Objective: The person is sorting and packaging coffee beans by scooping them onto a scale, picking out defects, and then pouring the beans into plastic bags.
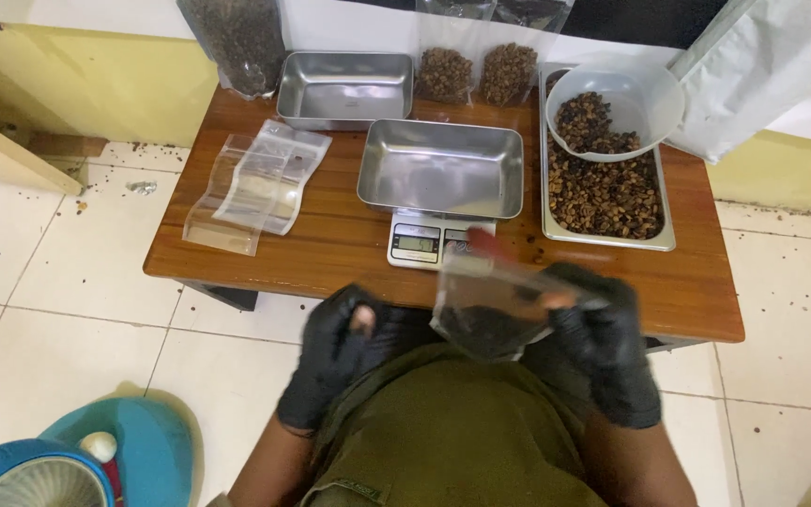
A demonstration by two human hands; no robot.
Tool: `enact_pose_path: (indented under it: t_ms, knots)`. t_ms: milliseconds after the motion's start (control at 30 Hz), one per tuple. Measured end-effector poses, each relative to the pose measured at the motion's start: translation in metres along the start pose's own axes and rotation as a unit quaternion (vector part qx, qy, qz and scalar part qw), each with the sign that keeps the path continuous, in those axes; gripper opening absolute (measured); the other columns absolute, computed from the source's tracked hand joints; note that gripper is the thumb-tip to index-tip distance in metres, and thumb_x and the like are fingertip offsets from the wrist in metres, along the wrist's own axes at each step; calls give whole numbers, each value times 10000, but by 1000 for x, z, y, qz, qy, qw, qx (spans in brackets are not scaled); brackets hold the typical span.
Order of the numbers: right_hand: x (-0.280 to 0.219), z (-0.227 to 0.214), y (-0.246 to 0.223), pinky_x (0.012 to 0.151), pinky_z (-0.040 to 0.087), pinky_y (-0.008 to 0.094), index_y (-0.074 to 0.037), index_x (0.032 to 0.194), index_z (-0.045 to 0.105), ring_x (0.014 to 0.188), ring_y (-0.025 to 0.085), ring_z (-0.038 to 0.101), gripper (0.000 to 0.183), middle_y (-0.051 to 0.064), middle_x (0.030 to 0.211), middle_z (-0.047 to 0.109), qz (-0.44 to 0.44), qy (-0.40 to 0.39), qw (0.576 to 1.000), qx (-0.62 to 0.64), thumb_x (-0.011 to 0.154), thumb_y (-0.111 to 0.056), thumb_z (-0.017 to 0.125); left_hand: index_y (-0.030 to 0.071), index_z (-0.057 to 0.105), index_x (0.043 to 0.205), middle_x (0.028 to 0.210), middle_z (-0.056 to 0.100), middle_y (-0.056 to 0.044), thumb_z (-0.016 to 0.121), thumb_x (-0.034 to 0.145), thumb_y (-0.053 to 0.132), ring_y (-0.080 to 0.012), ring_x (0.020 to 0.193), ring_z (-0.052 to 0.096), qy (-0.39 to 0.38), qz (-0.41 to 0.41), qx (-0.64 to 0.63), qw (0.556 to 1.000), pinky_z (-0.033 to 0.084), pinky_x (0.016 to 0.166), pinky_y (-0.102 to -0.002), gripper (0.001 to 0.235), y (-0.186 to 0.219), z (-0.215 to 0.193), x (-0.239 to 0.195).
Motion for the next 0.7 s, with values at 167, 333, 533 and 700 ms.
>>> enact_pose_path:
  t_ms: [167, 333, 533, 700]
  knots:
    - [12, -22, -26, 381, 368, 236, -14, 1110, 730, 410, 100, 459, 404, 21, 624, 577, 7, 5, 999, -41, 1085, -342, 496, 125, 451, 605, 560, 520, -28, 508, 1005, 424, -162, 576, 466, -22, -392, 154, 907, 336, 562, -357, 503, -125, -51, -87]
    - [13, -33, -20, 409, 340, 269, 33, 888, 630, 413, 156, 451, 490, 88, 573, 528, 26, 62, 997, -29, 1100, -394, 513, 116, 623, 904, 872, 706, -81, 478, 937, 248, -237, 829, 649, 94, -413, 201, 883, 475, 787, -373, 198, -272, -92, -174]
    - [15, -21, -19, 490, 397, 281, 82, 1127, 672, 453, 153, 488, 460, 107, 634, 570, 0, 24, 1000, 7, 1123, -334, 474, 38, 575, 1322, 1208, 642, -206, 750, 797, 287, -442, 1119, 622, 108, -363, 395, 837, 522, 932, -536, 607, -370, -93, -178]
    - [10, -25, -12, 542, 385, 258, 33, 1090, 712, 468, 141, 493, 532, 62, 585, 551, 30, 26, 999, -37, 1104, -433, 454, 109, 652, 1105, 1087, 636, -130, 700, 843, 440, -356, 974, 622, 5, -441, 567, 696, 537, 736, -461, 426, -431, -93, -155]
Point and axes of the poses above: each hand's wrist, its own x-axis towards the middle knuckle, its own z-axis out of the palm, y = z × x, the point moved 10 cm from there along x, towards the middle knuckle
